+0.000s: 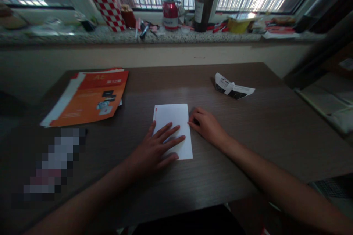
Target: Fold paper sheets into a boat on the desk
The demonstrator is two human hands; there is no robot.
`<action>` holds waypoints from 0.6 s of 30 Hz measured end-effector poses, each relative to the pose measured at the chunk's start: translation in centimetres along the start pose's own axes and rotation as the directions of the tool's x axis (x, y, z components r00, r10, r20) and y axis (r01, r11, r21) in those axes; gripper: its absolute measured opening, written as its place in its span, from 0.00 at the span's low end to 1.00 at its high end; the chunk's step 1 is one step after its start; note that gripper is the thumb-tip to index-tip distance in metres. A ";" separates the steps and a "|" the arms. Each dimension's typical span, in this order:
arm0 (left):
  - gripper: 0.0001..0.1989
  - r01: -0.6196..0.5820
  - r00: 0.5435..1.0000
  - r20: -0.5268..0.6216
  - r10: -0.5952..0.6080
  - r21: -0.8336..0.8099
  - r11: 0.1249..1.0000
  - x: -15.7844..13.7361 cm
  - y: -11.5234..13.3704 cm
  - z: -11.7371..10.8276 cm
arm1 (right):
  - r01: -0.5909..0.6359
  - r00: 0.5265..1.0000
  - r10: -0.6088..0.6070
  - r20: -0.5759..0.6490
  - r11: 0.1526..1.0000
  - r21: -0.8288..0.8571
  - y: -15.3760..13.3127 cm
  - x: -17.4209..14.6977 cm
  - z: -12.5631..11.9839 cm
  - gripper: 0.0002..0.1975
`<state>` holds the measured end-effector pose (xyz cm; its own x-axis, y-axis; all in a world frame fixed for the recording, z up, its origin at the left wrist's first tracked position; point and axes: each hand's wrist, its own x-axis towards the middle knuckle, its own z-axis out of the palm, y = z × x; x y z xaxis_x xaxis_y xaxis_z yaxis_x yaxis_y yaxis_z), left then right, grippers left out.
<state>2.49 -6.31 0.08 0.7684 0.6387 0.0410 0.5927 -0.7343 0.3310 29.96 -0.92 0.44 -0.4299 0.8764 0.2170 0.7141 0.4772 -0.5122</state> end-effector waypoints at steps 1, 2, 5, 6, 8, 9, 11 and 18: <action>0.29 0.003 1.000 0.001 -0.003 -0.002 1.000 0.0 0.0 0.0 | -0.016 1.000 0.016 -0.006 1.000 -0.015 0.3 0.5 0.0 0.03; 0.29 0.006 1.000 -0.001 -0.006 -0.005 1.000 0.0 0.1 -0.1 | -0.023 1.000 0.022 -0.021 0.999 -0.027 0.6 1.0 0.0 0.04; 0.29 0.009 1.000 0.001 -0.009 -0.009 1.000 0.0 0.2 -0.2 | -0.027 0.999 0.025 -0.038 0.998 -0.053 1.5 2.5 0.0 0.05; 0.29 0.008 1.000 0.004 -0.008 -0.009 1.000 0.0 0.2 -0.3 | -0.027 0.999 0.025 -0.046 0.998 -0.059 1.7 2.9 0.0 0.05; 0.29 0.008 1.000 0.011 -0.008 -0.007 1.000 0.0 0.2 -0.3 | -0.024 0.998 0.021 -0.052 0.997 -0.069 2.2 3.9 0.0 0.04; 0.29 0.008 1.000 0.013 -0.008 -0.006 1.000 0.0 0.2 -0.3 | -0.027 0.998 0.023 -0.060 0.996 -0.080 2.4 4.3 0.0 0.04; 0.29 0.007 1.000 0.010 -0.007 -0.007 1.000 0.0 0.2 -0.3 | -0.040 0.996 0.033 -0.077 0.994 -0.097 2.7 5.2 0.1 0.04; 0.29 -0.002 1.000 -0.014 0.002 -0.008 1.000 0.0 0.1 -0.1 | -0.057 0.993 0.046 -0.104 0.992 -0.108 3.5 7.5 0.1 0.05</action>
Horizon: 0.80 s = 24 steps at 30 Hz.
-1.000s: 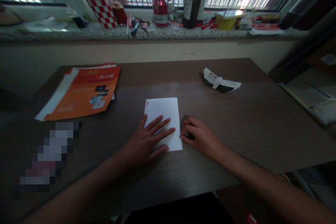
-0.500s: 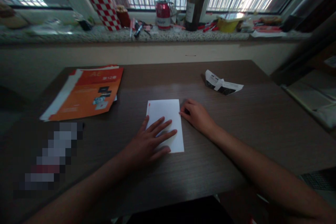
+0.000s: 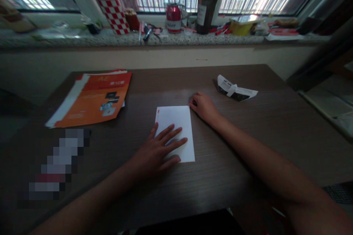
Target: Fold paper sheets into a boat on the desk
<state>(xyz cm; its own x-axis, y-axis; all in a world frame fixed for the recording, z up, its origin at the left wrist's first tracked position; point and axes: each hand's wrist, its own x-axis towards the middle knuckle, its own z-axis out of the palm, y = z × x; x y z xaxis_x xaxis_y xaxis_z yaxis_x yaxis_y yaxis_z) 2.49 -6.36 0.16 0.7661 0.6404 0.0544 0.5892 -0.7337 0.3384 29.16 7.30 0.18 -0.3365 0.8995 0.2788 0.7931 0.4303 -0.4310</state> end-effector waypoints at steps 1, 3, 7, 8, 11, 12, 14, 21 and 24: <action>0.29 0.002 1.000 0.009 -0.002 0.001 1.000 0.0 0.0 0.0 | -0.001 1.000 0.001 -0.005 1.000 0.000 0.1 0.2 0.1 0.05; 0.30 0.004 1.000 0.024 -0.004 0.003 1.000 0.0 -0.1 0.1 | -0.003 1.000 0.003 -0.014 1.000 0.000 0.2 0.5 0.2 0.05; 0.30 0.001 1.000 0.016 -0.001 0.006 1.000 0.0 -0.2 0.2 | -0.005 1.000 0.005 -0.031 1.000 0.002 0.3 0.4 0.2 0.04; 0.30 -0.002 1.000 0.010 0.002 0.006 1.000 0.0 -0.2 0.2 | -0.005 0.999 0.005 -0.037 1.000 0.004 0.3 0.2 0.1 0.04; 0.31 -0.008 1.000 0.010 0.008 0.006 1.000 0.0 -0.3 0.1 | 0.026 0.999 -0.025 -0.044 1.000 0.015 0.1 -0.6 -0.3 0.02; 0.31 -0.008 1.000 0.017 0.008 0.006 1.000 0.0 -0.3 0.0 | 0.054 0.998 -0.053 -0.036 0.998 0.021 0.0 -1.0 -0.4 0.03; 0.32 -0.005 0.999 0.039 0.004 0.005 1.000 0.1 -0.3 -0.3 | 0.142 0.990 -0.142 -0.003 0.989 0.044 -0.1 -1.8 -0.6 0.06; 0.26 -0.032 0.999 0.008 0.032 0.003 0.999 -0.1 -0.7 -1.0 | 0.289 0.941 -0.302 0.155 0.952 0.103 -0.3 -4.5 -0.7 0.18; 0.25 -0.032 0.999 -0.011 0.032 0.011 0.999 -0.2 -0.8 -1.2 | 0.285 0.941 -0.294 0.168 0.956 0.077 -0.3 -5.2 -0.8 0.19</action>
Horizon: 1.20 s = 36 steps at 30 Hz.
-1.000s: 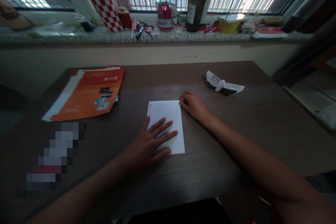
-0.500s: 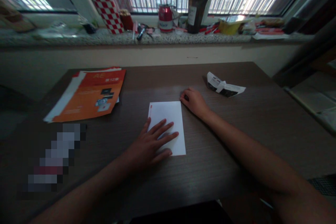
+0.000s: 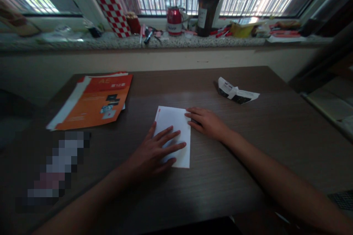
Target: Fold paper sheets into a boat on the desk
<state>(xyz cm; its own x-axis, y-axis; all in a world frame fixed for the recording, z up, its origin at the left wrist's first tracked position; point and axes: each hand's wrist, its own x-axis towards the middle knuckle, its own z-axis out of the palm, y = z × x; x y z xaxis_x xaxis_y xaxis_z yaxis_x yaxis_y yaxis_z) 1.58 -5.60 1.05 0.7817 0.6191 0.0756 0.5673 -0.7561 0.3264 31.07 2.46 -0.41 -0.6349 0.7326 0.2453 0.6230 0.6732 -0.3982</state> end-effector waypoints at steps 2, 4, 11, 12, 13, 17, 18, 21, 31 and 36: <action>0.26 0.029 0.999 -0.025 -0.029 0.004 1.000 0.1 0.0 -0.2 | -0.004 1.000 0.004 -0.004 1.000 -0.008 -0.1 -0.3 -0.1 0.20; 0.27 0.081 0.994 -0.068 -0.080 0.010 0.997 0.1 -0.1 -0.4 | 0.001 1.000 -0.001 0.000 1.000 -0.015 -0.3 -0.5 -0.1 0.20; 0.29 0.249 0.952 -0.201 -0.232 0.061 0.967 0.2 -0.9 -0.5 | 0.057 0.997 -0.058 0.055 0.998 0.009 -2.0 -2.0 -0.8 0.20; 0.29 0.261 0.948 -0.207 -0.243 0.065 0.963 0.2 -1.1 -0.4 | 0.063 0.996 -0.064 0.064 0.998 0.016 -2.3 -2.2 -0.8 0.20; 0.29 0.268 0.945 -0.214 -0.249 0.068 0.961 0.1 -1.3 -0.4 | 0.073 0.995 -0.075 0.073 0.997 0.027 -2.5 -2.4 -0.9 0.20; 0.26 0.266 0.940 -0.235 -0.246 0.056 0.962 0.1 -2.0 -0.3 | 0.098 0.991 -0.104 0.080 0.992 0.076 -3.1 -2.8 -0.8 0.19; 0.25 0.264 0.939 -0.241 -0.245 0.052 0.963 0.1 -2.1 -0.3 | 0.094 0.992 -0.101 0.074 0.992 0.088 -3.1 -2.8 -0.8 0.18; 0.19 0.260 0.937 -0.257 -0.238 0.056 0.964 0.1 -2.3 -0.3 | 0.075 0.995 -0.083 0.061 0.989 0.125 -3.1 -2.8 -0.7 0.19; 0.08 0.176 0.940 -0.311 -0.137 0.100 0.979 0.2 -2.3 -0.2 | 0.058 0.998 -0.058 -0.006 0.983 0.175 -2.5 -2.6 -0.5 0.22; 0.09 0.183 0.938 -0.309 -0.160 0.049 0.982 0.0 -2.2 -0.2 | 0.018 0.997 -0.002 -0.083 0.982 0.190 -2.4 -2.3 -0.3 0.19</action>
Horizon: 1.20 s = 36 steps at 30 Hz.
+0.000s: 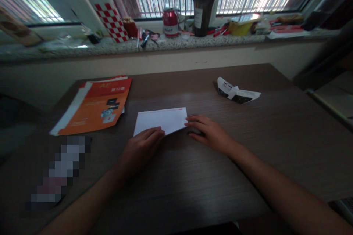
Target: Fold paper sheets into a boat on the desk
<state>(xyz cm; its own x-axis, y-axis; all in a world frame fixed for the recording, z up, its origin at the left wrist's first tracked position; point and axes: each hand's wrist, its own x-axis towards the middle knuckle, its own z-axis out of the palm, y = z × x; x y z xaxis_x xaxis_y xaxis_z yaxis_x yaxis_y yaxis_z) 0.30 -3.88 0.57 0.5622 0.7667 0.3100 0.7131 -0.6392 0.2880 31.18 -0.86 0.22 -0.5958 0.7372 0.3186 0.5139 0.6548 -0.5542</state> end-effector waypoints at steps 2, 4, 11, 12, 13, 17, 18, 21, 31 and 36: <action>0.09 0.053 0.999 0.010 -0.053 -0.057 0.997 -0.1 0.1 -0.1 | -0.056 0.997 0.057 -0.043 0.998 0.016 0.3 0.1 0.1 0.18; 0.08 0.123 0.992 0.006 -0.124 -0.126 0.984 -0.2 0.1 -0.4 | -0.097 0.993 0.100 -0.064 0.994 0.043 0.7 0.1 0.1 0.18; 0.10 0.324 0.940 -0.004 -0.340 -0.293 0.899 0.2 0.1 -1.5 | -0.165 0.981 0.178 -0.076 0.975 0.149 0.9 0.4 -0.1 0.08; 0.10 0.339 0.934 -0.004 -0.357 -0.301 0.891 0.2 0.0 -1.5 | -0.168 0.981 0.182 -0.073 0.971 0.170 0.8 0.5 -0.2 0.06; 0.10 0.353 0.929 0.001 -0.371 -0.309 0.883 0.2 -0.1 -1.5 | -0.172 0.980 0.187 -0.067 0.966 0.193 0.5 0.5 -0.2 0.05; 0.10 0.390 0.913 0.019 -0.409 -0.340 0.856 0.2 -0.3 -1.4 | -0.241 0.967 0.254 -0.030 0.944 0.225 -0.2 0.5 -0.3 0.06; 0.10 0.397 0.909 0.020 -0.416 -0.346 0.850 0.2 -0.4 -1.3 | -0.270 0.959 0.281 -0.022 0.939 0.211 -0.3 0.5 -0.3 0.07; 0.10 0.410 0.903 0.025 -0.429 -0.350 0.842 0.2 -0.4 -1.2 | -0.308 0.949 0.316 -0.014 0.934 0.181 -0.3 0.3 -0.2 0.08; 0.08 0.393 0.910 0.023 -0.413 -0.359 0.846 0.1 -0.4 -1.2 | -0.250 0.967 0.254 -0.007 0.957 0.145 0.2 0.1 -0.1 0.07; 0.08 0.334 0.938 0.034 -0.345 -0.356 0.873 0.2 -0.2 -1.6 | -0.148 0.988 0.150 -0.025 0.986 0.072 0.7 0.2 -0.2 0.06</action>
<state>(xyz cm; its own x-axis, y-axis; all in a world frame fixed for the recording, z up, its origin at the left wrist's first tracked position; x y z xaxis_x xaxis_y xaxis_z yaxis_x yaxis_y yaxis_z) -0.40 -3.74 2.04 0.2952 0.9418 0.1606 0.6607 -0.3227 0.6777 31.53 -0.20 0.06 -0.4963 0.8311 0.2508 0.5507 0.5247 -0.6491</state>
